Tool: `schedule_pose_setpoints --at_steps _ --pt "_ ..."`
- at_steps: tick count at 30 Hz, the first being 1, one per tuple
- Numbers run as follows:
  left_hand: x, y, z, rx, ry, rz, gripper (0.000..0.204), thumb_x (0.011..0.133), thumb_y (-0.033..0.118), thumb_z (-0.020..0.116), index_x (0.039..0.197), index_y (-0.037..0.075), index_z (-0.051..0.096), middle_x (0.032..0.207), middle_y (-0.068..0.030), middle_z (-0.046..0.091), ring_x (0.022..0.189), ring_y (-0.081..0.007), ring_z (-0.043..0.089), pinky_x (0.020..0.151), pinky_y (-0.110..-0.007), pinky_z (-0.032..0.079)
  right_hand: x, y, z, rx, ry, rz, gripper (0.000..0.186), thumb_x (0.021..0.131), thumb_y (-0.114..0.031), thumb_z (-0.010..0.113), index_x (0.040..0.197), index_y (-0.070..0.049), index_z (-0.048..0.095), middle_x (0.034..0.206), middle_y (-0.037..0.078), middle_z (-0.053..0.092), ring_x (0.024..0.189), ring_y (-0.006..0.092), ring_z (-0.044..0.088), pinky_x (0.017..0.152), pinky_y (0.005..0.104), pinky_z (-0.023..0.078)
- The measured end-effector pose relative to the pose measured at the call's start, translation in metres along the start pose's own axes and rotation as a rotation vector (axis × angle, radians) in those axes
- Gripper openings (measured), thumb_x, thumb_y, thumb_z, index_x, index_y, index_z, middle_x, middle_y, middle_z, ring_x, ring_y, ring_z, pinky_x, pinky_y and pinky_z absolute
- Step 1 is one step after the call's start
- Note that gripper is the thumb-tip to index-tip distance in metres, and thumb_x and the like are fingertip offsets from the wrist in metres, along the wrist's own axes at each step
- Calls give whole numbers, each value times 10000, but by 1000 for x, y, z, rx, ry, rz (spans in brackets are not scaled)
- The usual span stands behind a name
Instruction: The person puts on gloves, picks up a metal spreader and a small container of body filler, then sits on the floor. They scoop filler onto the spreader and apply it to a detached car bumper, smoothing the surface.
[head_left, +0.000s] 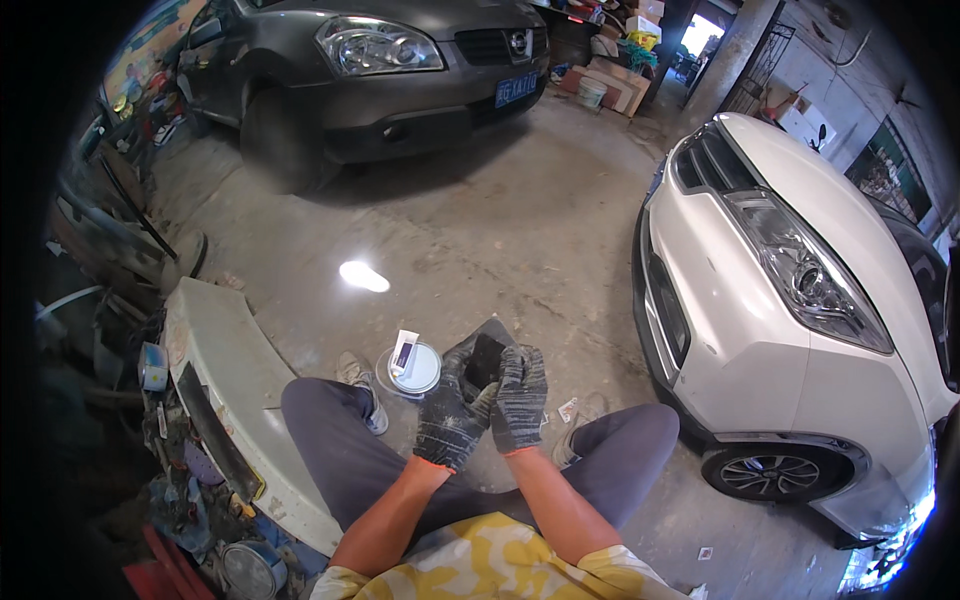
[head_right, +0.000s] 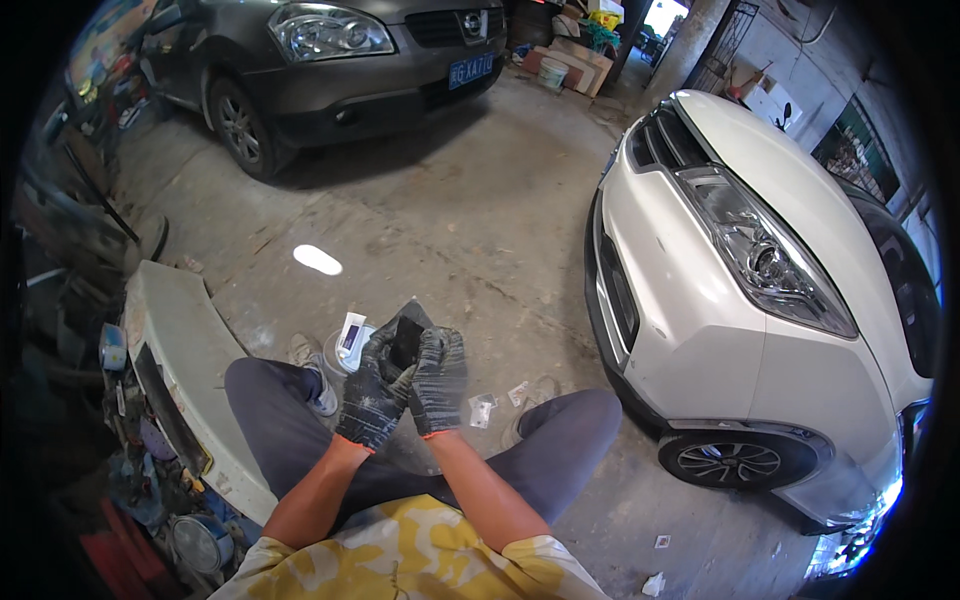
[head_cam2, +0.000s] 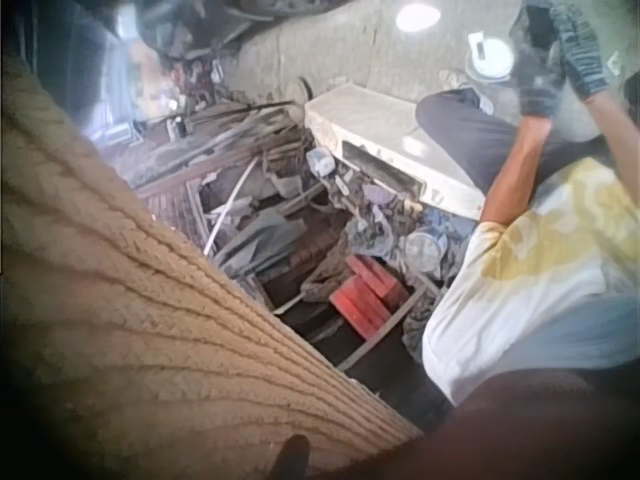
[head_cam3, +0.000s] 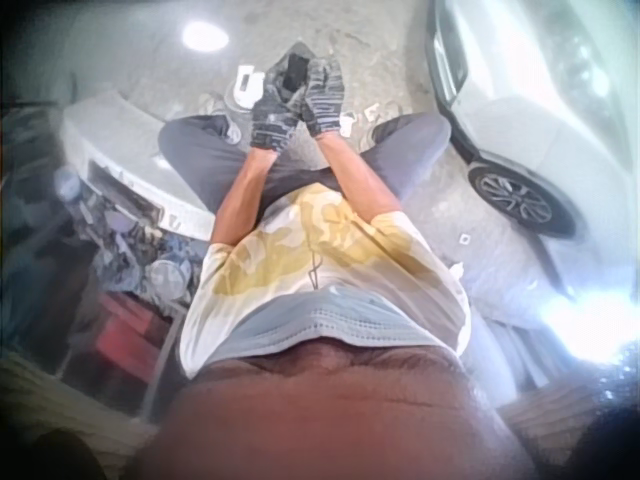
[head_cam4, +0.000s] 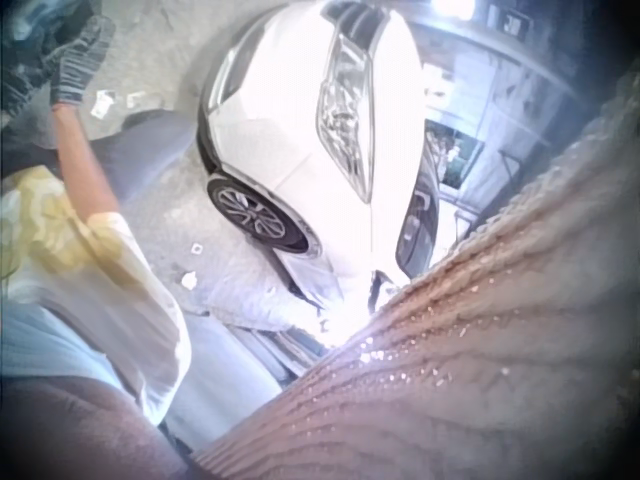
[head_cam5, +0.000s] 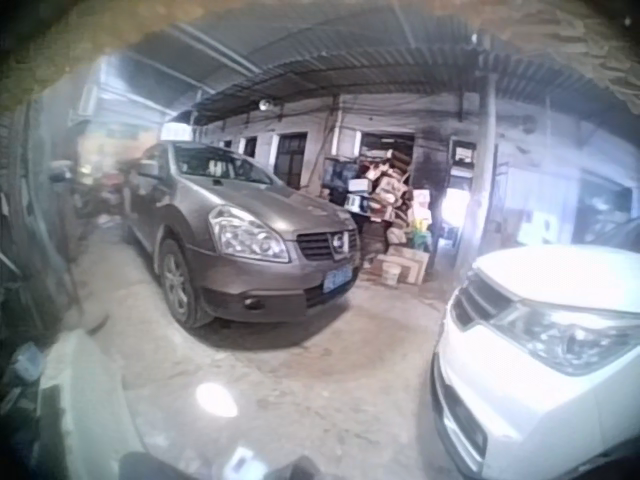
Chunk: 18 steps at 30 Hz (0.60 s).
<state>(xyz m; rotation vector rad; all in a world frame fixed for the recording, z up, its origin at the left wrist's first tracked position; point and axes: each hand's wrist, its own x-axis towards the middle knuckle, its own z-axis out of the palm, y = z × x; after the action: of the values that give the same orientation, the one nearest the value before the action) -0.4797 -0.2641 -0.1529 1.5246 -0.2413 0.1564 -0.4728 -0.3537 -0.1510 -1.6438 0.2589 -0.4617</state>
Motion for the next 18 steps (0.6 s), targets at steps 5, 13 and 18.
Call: schedule_pose_setpoints --at_steps 5,13,18 --pt "1 1 -3 -224 52 -248 370 825 17 657 1152 16 484 963 -54 612 849 -130 610 731 -240 505 1 3 0 -136 75 -196 202 941 -188 479 926 5 541 856 130 567 791 234 552 734 346 440" --pt "-2 -5 -42 -523 81 -643 155 931 195 553 995 58 585 795 -19 615 598 -82 568 510 -223 479 9 11 -8 490 89 101 186 940 -167 516 1027 -3 525 964 108 556 846 202 557 750 340 490" --pt "-17 -5 -55 -220 209 -406 66 851 75 650 892 45 608 769 0 598 569 -59 524 501 -203 428 40 13 -25 628 205 150 291 958 -203 489 1159 -7 411 1050 140 507 869 222 582 644 375 588"
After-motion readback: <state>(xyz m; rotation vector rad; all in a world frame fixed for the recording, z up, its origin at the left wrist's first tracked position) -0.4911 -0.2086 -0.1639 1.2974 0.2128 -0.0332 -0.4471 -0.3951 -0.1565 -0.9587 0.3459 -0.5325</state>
